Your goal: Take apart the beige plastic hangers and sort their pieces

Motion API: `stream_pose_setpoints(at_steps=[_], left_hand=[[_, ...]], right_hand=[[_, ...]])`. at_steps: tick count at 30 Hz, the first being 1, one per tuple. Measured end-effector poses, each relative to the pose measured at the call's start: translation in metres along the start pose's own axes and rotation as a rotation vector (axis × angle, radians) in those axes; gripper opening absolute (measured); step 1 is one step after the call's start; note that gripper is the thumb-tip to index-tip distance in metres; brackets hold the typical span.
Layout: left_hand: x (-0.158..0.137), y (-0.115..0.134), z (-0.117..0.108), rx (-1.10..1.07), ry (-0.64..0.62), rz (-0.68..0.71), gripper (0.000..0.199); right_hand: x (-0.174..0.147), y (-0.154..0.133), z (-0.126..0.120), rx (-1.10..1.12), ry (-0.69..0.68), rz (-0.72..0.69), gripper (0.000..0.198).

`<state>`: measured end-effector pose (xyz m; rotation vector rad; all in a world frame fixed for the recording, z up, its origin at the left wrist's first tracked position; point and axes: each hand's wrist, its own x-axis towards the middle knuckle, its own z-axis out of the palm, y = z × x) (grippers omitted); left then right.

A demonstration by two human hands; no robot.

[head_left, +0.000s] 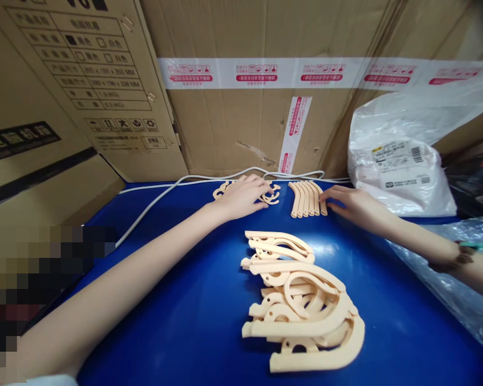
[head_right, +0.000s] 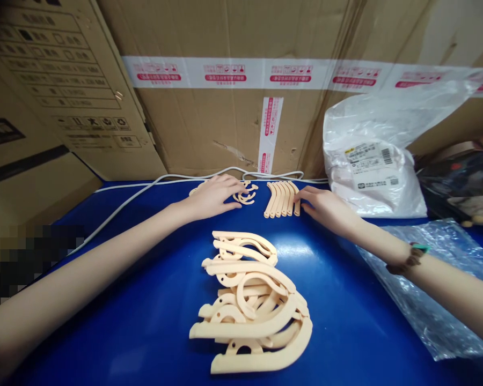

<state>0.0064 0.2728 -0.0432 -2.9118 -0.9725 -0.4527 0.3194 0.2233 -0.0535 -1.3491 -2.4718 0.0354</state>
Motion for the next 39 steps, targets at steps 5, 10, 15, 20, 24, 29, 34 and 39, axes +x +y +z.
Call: stream_pose_setpoints(at_steps=[5, 10, 15, 20, 24, 29, 34, 39], left_hand=[[0.006, 0.004, 0.012, 0.109, 0.006, 0.074, 0.016], [0.010, 0.007, 0.014, 0.216, 0.002, 0.117, 0.020], [0.015, 0.009, 0.018, 0.282, -0.003, 0.142, 0.022], [0.017, 0.011, 0.020, 0.306, -0.003, 0.135, 0.025], [0.014, 0.015, 0.019, 0.306, -0.002, 0.109, 0.021], [0.009, 0.021, 0.016, 0.283, 0.003, 0.007, 0.020], [0.008, 0.022, 0.015, 0.203, 0.007, -0.081, 0.017], [0.004, 0.021, 0.009, 0.026, 0.056, -0.149, 0.022]], right_hand=[[-0.002, -0.007, 0.000, -0.001, 0.012, 0.009, 0.026], [-0.003, -0.008, 0.000, -0.005, 0.016, 0.008, 0.026], [-0.001, -0.006, 0.001, -0.038, 0.003, 0.003, 0.027], [0.000, -0.005, 0.001, -0.071, -0.001, -0.003, 0.026], [0.000, -0.014, -0.005, -0.111, 0.057, -0.006, 0.027], [-0.003, -0.063, -0.018, 0.050, 0.069, -0.059, 0.027], [-0.014, -0.126, -0.028, 0.283, -0.176, -0.157, 0.032], [-0.015, -0.142, -0.024, 0.192, -0.252, -0.240, 0.023]])
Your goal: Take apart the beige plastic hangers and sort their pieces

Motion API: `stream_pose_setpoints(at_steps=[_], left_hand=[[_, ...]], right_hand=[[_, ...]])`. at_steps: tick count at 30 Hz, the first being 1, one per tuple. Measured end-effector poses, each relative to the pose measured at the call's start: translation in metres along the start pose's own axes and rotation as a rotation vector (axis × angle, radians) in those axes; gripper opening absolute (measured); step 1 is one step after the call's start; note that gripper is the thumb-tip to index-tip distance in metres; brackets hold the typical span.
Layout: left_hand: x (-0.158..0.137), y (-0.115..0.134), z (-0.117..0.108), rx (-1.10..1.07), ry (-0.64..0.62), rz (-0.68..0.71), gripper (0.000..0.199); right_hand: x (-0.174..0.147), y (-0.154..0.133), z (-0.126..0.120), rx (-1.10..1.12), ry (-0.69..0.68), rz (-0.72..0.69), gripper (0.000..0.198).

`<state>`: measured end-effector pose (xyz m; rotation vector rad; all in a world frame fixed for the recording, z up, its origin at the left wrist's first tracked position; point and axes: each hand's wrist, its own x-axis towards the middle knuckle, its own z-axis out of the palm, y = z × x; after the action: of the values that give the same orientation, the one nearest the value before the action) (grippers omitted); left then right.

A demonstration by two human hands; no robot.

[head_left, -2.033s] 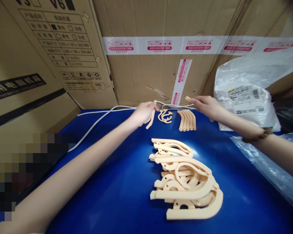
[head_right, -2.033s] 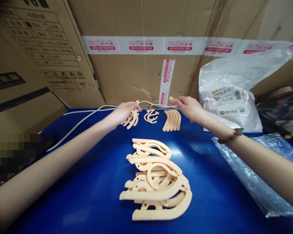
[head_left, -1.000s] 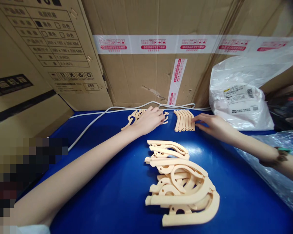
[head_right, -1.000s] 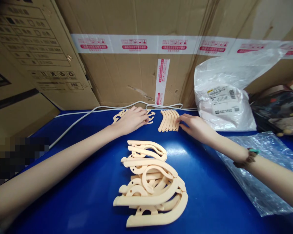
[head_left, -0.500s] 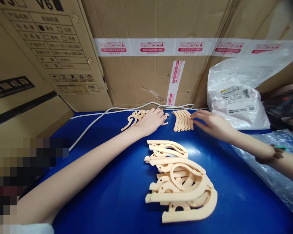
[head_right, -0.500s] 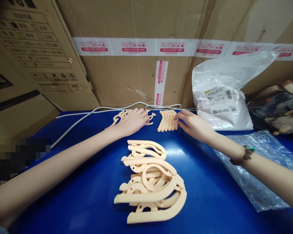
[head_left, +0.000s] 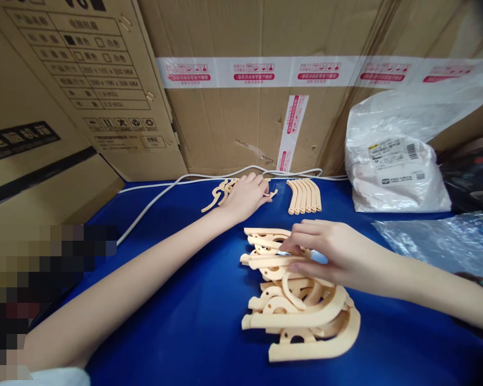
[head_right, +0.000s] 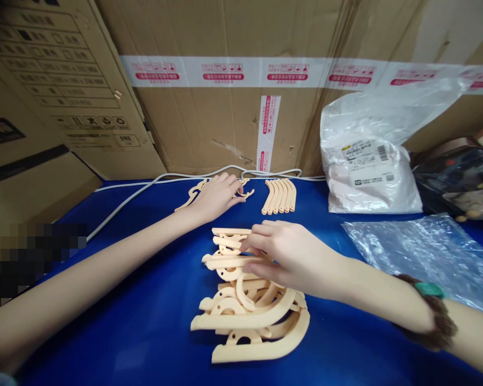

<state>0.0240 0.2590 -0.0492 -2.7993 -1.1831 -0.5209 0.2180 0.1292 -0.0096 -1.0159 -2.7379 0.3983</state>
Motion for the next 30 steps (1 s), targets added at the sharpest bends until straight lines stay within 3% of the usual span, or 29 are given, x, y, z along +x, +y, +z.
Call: stream_pose_setpoints(at_steps=[5, 8, 11, 13, 17, 22, 27, 30], left_hand=[[-0.012, 0.004, -0.021, -0.302, -0.012, -0.095, 0.043], [-0.019, 0.010, -0.037, -0.649, -0.169, -0.133, 0.063], [-0.023, 0.018, -0.051, -1.148, -0.276, -0.244, 0.042], [-0.023, 0.023, -0.060, -1.301, -0.249, -0.339, 0.028], [-0.016, 0.030, -0.071, -1.317, -0.156, -0.474, 0.022], [-0.013, 0.036, -0.069, -1.266, 0.003, -0.489, 0.037], [-0.015, 0.047, -0.057, -1.087, 0.098, -0.462, 0.046], [-0.022, 0.056, -0.049, -0.785, 0.117, -0.359, 0.044]], right_hand=[[0.003, 0.008, 0.001, -0.028, 0.048, -0.051, 0.027], [0.005, 0.012, -0.006, 0.003, 0.223, 0.034, 0.026], [0.011, 0.018, -0.016, 0.067, 0.373, 0.140, 0.026], [0.016, 0.021, -0.024, 0.097, 0.430, 0.166, 0.026], [0.028, 0.028, -0.039, -0.032, 0.485, 0.174, 0.026], [0.036, 0.035, -0.052, -0.323, 0.447, 0.152, 0.027], [0.037, 0.038, -0.046, -0.704, 0.317, 0.071, 0.031], [0.036, 0.040, -0.039, -0.698, 0.162, 0.070, 0.030]])
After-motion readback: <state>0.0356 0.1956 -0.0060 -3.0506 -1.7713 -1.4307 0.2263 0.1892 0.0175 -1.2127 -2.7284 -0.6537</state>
